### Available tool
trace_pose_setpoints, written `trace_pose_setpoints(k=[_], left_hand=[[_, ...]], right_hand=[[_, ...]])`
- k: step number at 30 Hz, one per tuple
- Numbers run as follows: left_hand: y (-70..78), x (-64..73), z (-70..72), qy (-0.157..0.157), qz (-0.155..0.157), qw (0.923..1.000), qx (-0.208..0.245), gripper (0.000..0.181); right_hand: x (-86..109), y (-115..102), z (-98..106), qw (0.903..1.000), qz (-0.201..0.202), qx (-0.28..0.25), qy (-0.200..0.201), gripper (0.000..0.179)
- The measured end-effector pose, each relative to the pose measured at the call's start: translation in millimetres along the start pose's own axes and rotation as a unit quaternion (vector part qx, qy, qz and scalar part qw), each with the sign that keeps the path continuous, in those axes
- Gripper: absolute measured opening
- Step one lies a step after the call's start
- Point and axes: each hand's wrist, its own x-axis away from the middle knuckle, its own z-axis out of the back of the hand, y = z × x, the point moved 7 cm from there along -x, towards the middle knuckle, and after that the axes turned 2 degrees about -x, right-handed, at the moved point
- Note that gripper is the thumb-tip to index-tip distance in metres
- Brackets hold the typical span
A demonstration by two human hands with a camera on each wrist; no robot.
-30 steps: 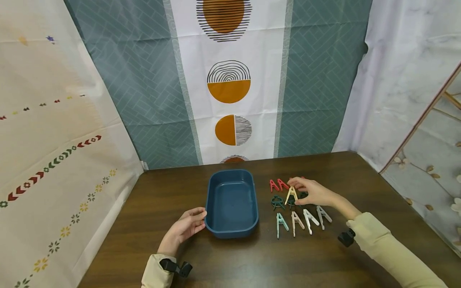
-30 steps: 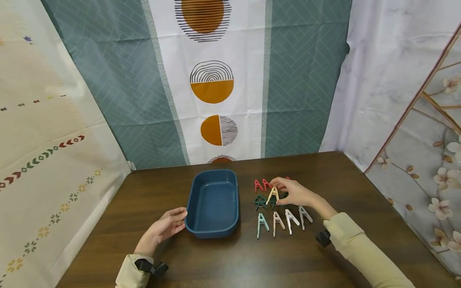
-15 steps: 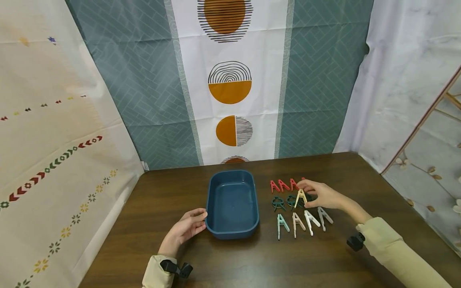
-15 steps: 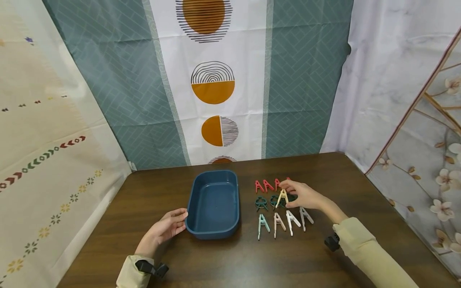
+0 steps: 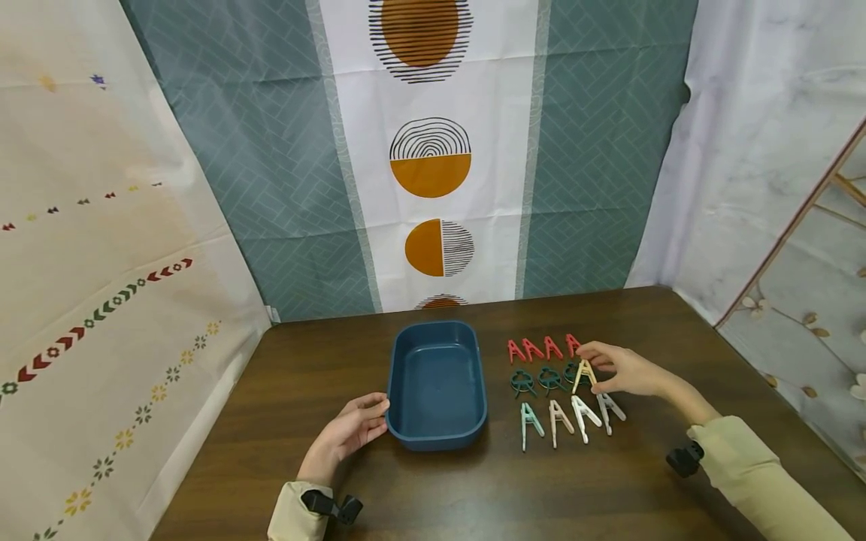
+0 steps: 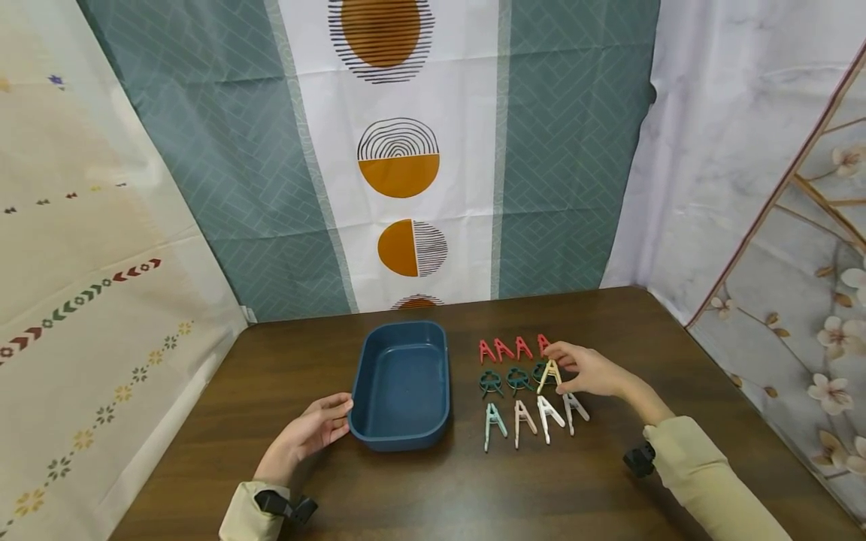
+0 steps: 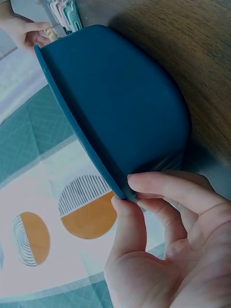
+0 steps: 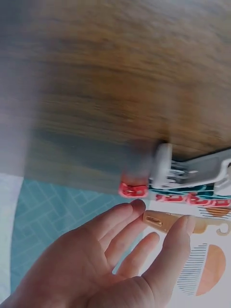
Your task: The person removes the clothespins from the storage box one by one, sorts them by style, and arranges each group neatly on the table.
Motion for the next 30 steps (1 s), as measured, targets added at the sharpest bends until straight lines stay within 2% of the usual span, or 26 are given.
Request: trace_pose_setpoints(k=[5,16,24,27,30], left_hand=[[0.6,-0.2,-0.7,-0.006,-0.002,1.0,0.0,0.017],[1.7,1.1,-2.0,0.005,0.006,1.0,0.001,0.017],[1.2,1.0,-1.7,0.004,0.003,1.0,0.0,0.019],[0.8,0.6,-1.3,0.005,0.006,1.0,-0.001,0.019],[1.3,0.3,-0.7,0.01,0.006,0.9999,-0.001,0.021]], right_hand=[[8.8,7,6,1.0,-0.008,0.0,-0.003,0.069],[25.4,18,14,0.9996,0.005,-0.007,-0.026,0.065],[37.8,28,17,0.9956,0.0,-0.057,-0.075,0.072],[42.8,31,16,0.9943,0.003,-0.059,-0.089,0.072],[46.0,34,18,0.995,-0.007,-0.049,-0.086,0.071]])
